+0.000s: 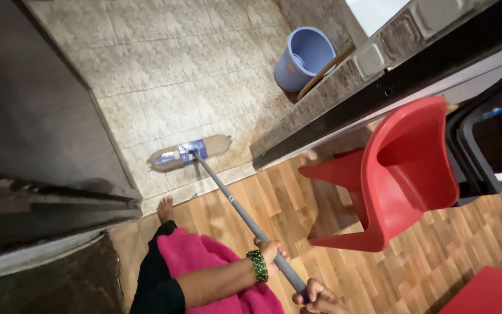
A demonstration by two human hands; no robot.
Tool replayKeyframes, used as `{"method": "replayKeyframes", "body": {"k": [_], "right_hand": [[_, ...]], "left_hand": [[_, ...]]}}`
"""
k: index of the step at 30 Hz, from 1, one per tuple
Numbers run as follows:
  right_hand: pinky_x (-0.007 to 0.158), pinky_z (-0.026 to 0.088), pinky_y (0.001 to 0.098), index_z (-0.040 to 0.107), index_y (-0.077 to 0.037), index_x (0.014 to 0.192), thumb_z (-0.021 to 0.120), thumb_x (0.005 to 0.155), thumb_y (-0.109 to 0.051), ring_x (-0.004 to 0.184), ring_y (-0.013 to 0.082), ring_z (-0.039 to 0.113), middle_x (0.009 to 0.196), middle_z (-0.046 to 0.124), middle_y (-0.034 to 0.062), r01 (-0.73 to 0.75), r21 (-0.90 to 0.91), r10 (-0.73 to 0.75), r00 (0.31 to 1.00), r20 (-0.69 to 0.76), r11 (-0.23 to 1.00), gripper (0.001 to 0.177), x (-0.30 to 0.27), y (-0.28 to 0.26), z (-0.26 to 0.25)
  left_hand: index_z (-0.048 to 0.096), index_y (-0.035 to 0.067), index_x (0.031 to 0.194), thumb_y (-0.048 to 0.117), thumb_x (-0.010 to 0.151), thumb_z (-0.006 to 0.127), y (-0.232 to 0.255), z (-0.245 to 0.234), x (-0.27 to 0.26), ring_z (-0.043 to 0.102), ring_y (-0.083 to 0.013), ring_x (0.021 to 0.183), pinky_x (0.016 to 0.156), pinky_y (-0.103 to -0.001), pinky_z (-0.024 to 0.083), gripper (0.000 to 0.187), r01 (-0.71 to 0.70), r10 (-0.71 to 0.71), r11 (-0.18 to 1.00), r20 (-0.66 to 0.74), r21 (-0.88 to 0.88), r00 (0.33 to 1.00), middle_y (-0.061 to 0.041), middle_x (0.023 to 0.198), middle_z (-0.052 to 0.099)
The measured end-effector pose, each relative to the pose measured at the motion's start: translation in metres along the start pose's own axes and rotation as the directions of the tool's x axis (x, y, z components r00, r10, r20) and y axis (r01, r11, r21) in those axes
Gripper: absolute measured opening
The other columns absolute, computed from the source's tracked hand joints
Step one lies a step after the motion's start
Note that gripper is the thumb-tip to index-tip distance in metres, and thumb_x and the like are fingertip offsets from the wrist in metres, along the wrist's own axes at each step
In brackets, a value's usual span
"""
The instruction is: The person mops a tiled floor using a flat mop, moving it across the surface and around furniture.
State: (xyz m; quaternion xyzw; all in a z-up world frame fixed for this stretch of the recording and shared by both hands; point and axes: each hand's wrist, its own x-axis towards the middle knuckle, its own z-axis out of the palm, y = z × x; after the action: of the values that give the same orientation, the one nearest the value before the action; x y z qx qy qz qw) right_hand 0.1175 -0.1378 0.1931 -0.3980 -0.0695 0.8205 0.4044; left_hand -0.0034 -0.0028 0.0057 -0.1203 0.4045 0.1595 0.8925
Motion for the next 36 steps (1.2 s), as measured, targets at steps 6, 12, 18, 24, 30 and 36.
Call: {"method": "replayKeyframes", "body": {"k": [6, 12, 18, 24, 30, 36], "right_hand": [[0.042, 0.032, 0.0223, 0.049, -0.007, 0.096, 0.056, 0.080, 0.017, 0.052, 0.0091, 0.044, 0.104, 0.055, 0.0149, 0.050, -0.005, -0.050, 0.988, -0.147, 0.999, 0.029, 0.097, -0.018, 0.061], [0.043, 0.041, 0.0240, 0.056, -0.001, 0.107, 0.058, 0.087, 0.018, 0.055, 0.0112, 0.050, 0.085, 0.049, 0.0106, 0.073, -0.089, -0.087, 0.982, -0.167, 0.993, 0.027, 0.257, -0.079, 0.109], [0.038, 0.040, 0.0227, 0.060, -0.005, 0.109, 0.055, 0.083, 0.014, 0.047, 0.0119, 0.048, 0.073, 0.053, 0.0073, 0.132, -0.143, -0.164, 0.957, -0.241, 0.981, 0.033, 0.410, -0.122, 0.118], [0.043, 0.041, 0.0201, 0.059, -0.010, 0.111, 0.054, 0.086, 0.015, 0.056, 0.0084, 0.051, 0.083, 0.056, 0.0056, 0.106, -0.034, -0.112, 0.950, -0.293, 0.994, 0.035, 0.478, -0.121, 0.106], [0.044, 0.041, 0.0195, 0.056, -0.014, 0.110, 0.054, 0.089, 0.016, 0.057, 0.0087, 0.049, 0.092, 0.058, 0.0068, 0.168, 0.152, -0.128, 0.962, -0.243, 0.974, 0.036, 0.391, -0.075, 0.085], [0.044, 0.039, 0.0207, 0.055, -0.017, 0.113, 0.053, 0.091, 0.012, 0.055, 0.0109, 0.047, 0.086, 0.055, 0.0064, 0.167, 0.313, -0.103, 0.972, -0.210, 0.935, 0.037, 0.223, -0.010, 0.076]], "left_hand": [[0.042, 0.017, 0.098, 0.010, 0.091, 0.050, 0.108, -0.003, 0.020, 0.050, -0.0256, 0.050, 0.050, -0.045, 0.048, 0.013, -0.096, 0.117, 0.985, -0.148, 0.141, 0.982, -0.009, 0.060, 0.047], [0.048, 0.007, 0.086, 0.009, 0.095, 0.055, 0.284, 0.007, 0.055, 0.055, -0.0229, 0.049, 0.047, -0.040, 0.051, 0.011, -0.265, 0.271, 0.906, 0.029, 0.331, 0.962, -0.008, 0.058, 0.054], [0.035, 0.020, 0.117, 0.001, 0.093, 0.053, 0.411, 0.015, 0.084, 0.056, -0.0222, 0.055, 0.049, -0.043, 0.052, 0.035, -0.379, 0.413, 0.887, -0.084, 0.266, 0.907, -0.011, 0.074, 0.052], [0.028, 0.017, 0.124, 0.005, 0.099, 0.051, 0.448, 0.003, 0.080, 0.061, -0.0248, 0.060, 0.052, -0.041, 0.056, 0.037, -0.358, 0.457, 0.834, -0.161, 0.420, 0.875, -0.014, 0.082, 0.057], [0.052, -0.002, 0.107, -0.002, 0.092, 0.061, 0.374, -0.010, 0.057, 0.072, -0.0278, 0.067, 0.057, -0.040, 0.061, 0.018, -0.316, 0.286, 0.862, 0.135, 0.396, 0.949, -0.013, 0.083, 0.063], [0.054, 0.001, 0.080, 0.012, 0.095, 0.061, 0.205, -0.037, 0.024, 0.069, -0.0270, 0.071, 0.066, -0.040, 0.059, 0.020, -0.092, 0.007, 0.954, 0.286, 0.286, 0.958, -0.013, 0.076, 0.064]]}}
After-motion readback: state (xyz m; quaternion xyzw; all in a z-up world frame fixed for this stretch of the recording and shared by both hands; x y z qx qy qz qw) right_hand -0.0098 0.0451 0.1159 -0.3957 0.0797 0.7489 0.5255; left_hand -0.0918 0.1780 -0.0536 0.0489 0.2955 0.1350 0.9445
